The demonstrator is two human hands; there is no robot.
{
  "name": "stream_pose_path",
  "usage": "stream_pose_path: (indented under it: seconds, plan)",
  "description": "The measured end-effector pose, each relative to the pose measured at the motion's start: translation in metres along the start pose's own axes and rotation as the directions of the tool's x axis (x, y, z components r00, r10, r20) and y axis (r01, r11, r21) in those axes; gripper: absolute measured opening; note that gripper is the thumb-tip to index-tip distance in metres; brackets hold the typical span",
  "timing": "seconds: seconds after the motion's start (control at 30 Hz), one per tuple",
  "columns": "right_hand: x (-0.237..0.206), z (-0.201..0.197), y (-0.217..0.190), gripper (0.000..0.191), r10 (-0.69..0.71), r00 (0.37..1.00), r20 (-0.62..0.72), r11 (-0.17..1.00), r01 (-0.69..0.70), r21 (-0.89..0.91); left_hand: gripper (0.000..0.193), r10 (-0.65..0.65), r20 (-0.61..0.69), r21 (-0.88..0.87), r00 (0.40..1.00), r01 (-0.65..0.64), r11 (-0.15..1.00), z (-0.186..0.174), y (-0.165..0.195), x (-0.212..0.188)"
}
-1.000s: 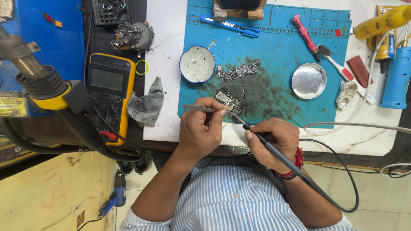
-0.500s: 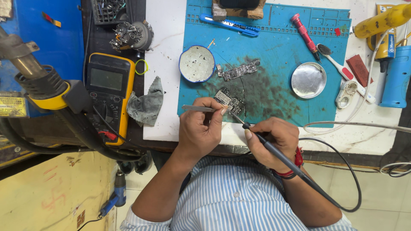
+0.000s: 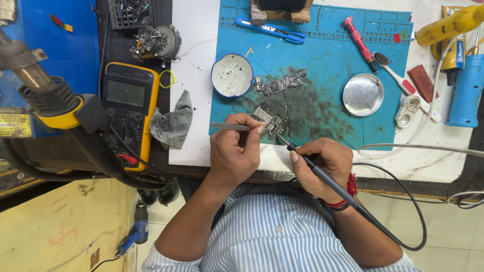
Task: The person uses a soldering iron and tweezers to apply solder to specific points on a small circuit board. They repeatedly reposition the board and apply heat to different areas while holding the board steady with tweezers.
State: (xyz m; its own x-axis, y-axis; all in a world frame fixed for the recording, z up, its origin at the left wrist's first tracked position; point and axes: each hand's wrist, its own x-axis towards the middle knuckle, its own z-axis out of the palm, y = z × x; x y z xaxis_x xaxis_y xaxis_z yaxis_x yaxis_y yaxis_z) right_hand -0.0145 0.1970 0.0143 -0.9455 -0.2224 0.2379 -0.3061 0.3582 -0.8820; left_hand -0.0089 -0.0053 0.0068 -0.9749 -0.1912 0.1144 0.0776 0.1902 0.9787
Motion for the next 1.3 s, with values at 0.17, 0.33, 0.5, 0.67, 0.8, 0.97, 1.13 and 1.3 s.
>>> stream_pose_path:
  seconds: [0.17,0.33,0.5,0.67,0.8,0.97,1.13,1.3]
  plan:
    - [-0.0008,0.0007,-0.0005,0.011,-0.012,1.0,-0.001,1.0,0.012,-0.013,0.009,0.009,-0.004,0.001,1.0,-0.009,1.0,-0.0001,0.0,0.0003]
    - [-0.0002,0.0006,-0.0005,0.011,-0.072,0.997,0.008,0.997,0.072,-0.012,0.009,-0.003,-0.004,-0.001,1.0,0.003,1.0,0.0001,0.0,-0.0002]
    - [0.0,-0.0006,-0.0011,0.011,-0.009,1.0,0.008,1.0,0.009,-0.003,0.01,0.004,-0.008,0.002,1.0,-0.004,1.0,0.0005,-0.0006,0.0002]
    - [0.0,-0.0003,-0.0004,0.012,-0.022,1.0,0.01,1.0,0.022,-0.017,0.009,0.003,-0.01,0.002,1.0,-0.003,1.0,-0.0002,-0.001,-0.0001]
    - [-0.0002,0.0001,0.0002,0.011,-0.087,0.996,0.015,0.996,0.088,-0.014,0.009,-0.002,-0.009,-0.004,1.0,0.002,1.0,0.0,-0.001,0.0]
    - [-0.0009,-0.0009,-0.0007,0.011,-0.019,1.0,0.008,1.0,0.019,-0.002,0.009,0.006,-0.002,-0.004,1.0,-0.006,1.0,-0.0005,-0.0006,0.0001]
    - [0.0006,-0.0012,-0.0005,0.012,-0.06,0.998,0.014,0.998,0.06,-0.012,0.01,-0.001,-0.006,0.002,1.0,0.001,1.0,0.0002,0.0006,0.0006]
    - [0.0003,-0.0005,-0.0004,0.012,-0.115,0.993,0.025,0.993,0.116,-0.024,0.01,-0.023,-0.005,0.01,1.0,0.023,1.0,-0.0004,0.0013,0.0003]
